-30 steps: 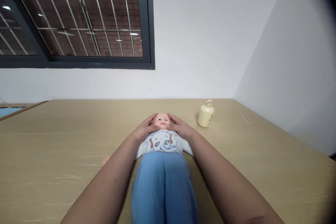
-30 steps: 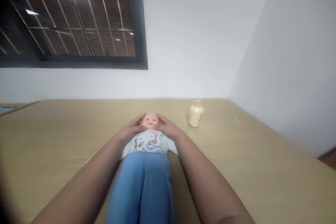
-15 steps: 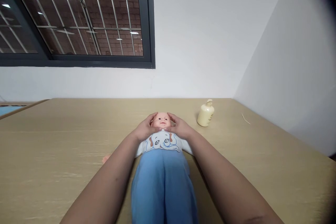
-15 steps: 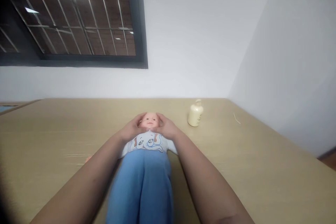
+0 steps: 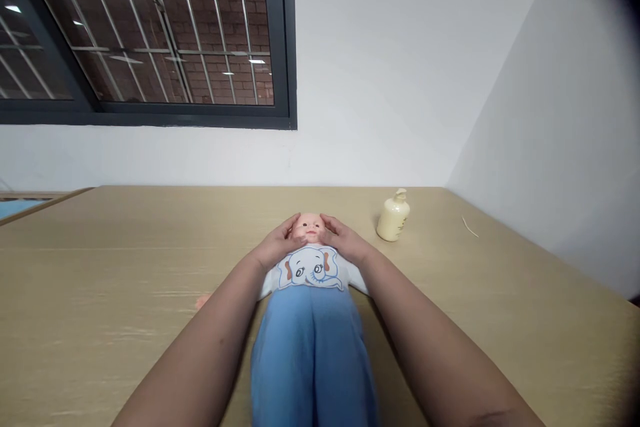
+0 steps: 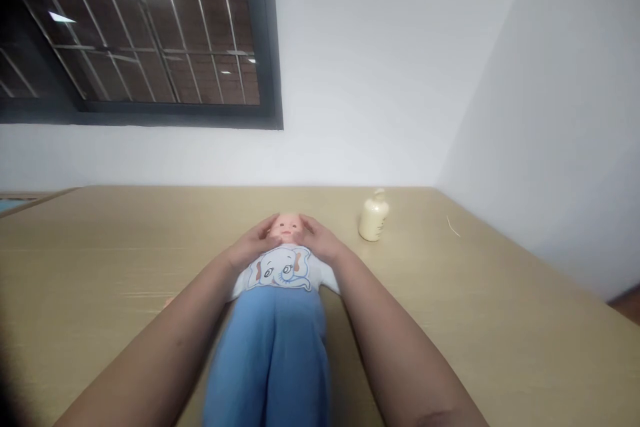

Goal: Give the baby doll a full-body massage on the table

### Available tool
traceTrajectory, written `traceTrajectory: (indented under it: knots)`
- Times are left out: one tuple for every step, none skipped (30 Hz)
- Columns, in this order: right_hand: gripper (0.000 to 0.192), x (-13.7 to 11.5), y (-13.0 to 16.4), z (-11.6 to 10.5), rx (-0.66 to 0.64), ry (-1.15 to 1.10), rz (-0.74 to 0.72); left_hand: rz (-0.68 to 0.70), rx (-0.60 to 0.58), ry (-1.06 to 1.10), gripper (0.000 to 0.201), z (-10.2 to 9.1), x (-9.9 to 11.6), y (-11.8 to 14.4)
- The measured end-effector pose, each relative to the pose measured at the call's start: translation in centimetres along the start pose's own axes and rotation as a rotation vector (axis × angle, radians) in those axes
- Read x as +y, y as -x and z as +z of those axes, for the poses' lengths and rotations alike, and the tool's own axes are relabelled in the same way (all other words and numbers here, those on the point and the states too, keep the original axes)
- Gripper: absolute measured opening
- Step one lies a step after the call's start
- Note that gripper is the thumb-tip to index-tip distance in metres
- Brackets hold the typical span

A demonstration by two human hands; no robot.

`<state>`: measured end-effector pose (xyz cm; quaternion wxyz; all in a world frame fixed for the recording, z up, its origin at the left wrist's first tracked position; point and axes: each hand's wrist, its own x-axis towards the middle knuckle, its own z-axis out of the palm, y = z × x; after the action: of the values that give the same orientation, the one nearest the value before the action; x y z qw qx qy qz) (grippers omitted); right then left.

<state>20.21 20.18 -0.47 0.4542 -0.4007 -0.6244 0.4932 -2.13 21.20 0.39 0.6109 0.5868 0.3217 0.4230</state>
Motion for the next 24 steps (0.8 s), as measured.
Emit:
traceTrajectory:
  knots:
    - [0.087, -0.1, 0.0, 0.2, 0.019, 0.050, 0.007, 0.006, 0.007, -0.038, 0.100, 0.1, 0.0, -0.1]
    - [0.095, -0.2, 0.1, 0.3, 0.024, 0.084, 0.013, 0.017, 0.010, -0.069, 0.102, 0.2, 0.0, -0.1]
    - [0.101, -0.3, 0.1, 0.5, 0.026, 0.100, 0.018, 0.031, 0.008, -0.089, 0.103, 0.3, -0.1, -0.2]
    - [0.103, -0.4, 0.2, 0.6, 0.025, 0.103, 0.018, 0.045, 0.003, -0.103, 0.102, 0.3, -0.2, -0.3]
    - [0.103, -0.5, 0.2, 0.7, 0.025, 0.103, 0.013, 0.060, 0.000, -0.116, 0.100, 0.2, -0.3, -0.4]
    - [0.102, -0.6, 0.2, 0.8, 0.026, 0.104, 0.005, 0.074, 0.000, -0.130, 0.098, 0.2, -0.4, -0.4]
    - [0.100, -0.5, 0.2, 0.8, 0.027, 0.107, -0.005, 0.086, 0.003, -0.144, 0.097, 0.1, -0.5, -0.5]
    - [0.099, -0.5, 0.1, 0.8, 0.031, 0.116, -0.017, 0.094, 0.004, -0.153, 0.097, 0.0, -0.5, -0.5]
    - [0.099, -0.4, 0.1, 0.7, 0.033, 0.130, -0.030, 0.100, 0.005, -0.155, 0.097, 0.0, -0.6, -0.5]
    - [0.099, -0.2, 0.0, 0.6, 0.033, 0.144, -0.044, 0.103, 0.002, -0.153, 0.098, 0.0, -0.5, -0.5]
    - [0.099, -0.1, 0.0, 0.6, 0.033, 0.155, -0.058, 0.103, -0.002, -0.147, 0.099, 0.0, -0.4, -0.5]
    - [0.099, 0.0, -0.1, 0.5, 0.030, 0.157, -0.070, 0.100, -0.006, -0.143, 0.101, 0.0, -0.3, -0.4]
    - [0.099, 0.1, -0.1, 0.5, 0.024, 0.148, -0.077, 0.097, -0.009, -0.142, 0.101, 0.0, -0.2, -0.4]
    - [0.098, 0.1, -0.2, 0.4, 0.015, 0.131, -0.079, 0.092, -0.009, -0.142, 0.101, 0.0, 0.0, -0.3]
    - [0.096, 0.1, -0.2, 0.4, 0.004, 0.112, -0.078, 0.088, -0.010, -0.141, 0.100, 0.1, 0.1, -0.2]
    - [0.094, 0.0, -0.1, 0.3, -0.005, 0.093, -0.077, 0.082, -0.010, -0.138, 0.100, 0.0, 0.2, -0.1]
    - [0.091, -0.1, -0.1, 0.2, -0.019, 0.076, -0.075, 0.076, -0.010, -0.130, 0.099, 0.0, 0.2, 0.0]
    - [0.088, -0.2, 0.0, 0.1, -0.036, 0.063, -0.074, 0.067, -0.010, -0.116, 0.099, 0.0, 0.2, 0.1]
    - [0.086, -0.3, 0.0, -0.1, -0.055, 0.055, -0.073, 0.056, -0.011, -0.097, 0.100, -0.1, 0.2, 0.1]
    - [0.084, -0.3, 0.1, -0.3, -0.077, 0.050, -0.070, 0.043, -0.014, -0.074, 0.100, -0.3, 0.1, 0.2]
    - [0.081, -0.3, 0.1, -0.5, -0.099, 0.046, -0.066, 0.028, -0.021, -0.050, 0.100, -0.4, -0.1, 0.2]
    - [0.079, -0.2, 0.1, -0.7, -0.116, 0.037, -0.059, 0.013, -0.029, -0.025, 0.101, -0.5, -0.2, 0.2]
    - [0.076, -0.1, 0.0, -0.9, -0.122, 0.023, -0.050, -0.003, -0.032, -0.004, 0.100, -0.6, -0.4, 0.1]
    - [0.073, 0.1, 0.0, -1.0, -0.115, 0.005, -0.038, -0.017, -0.028, 0.014, 0.099, -0.7, -0.6, 0.0]
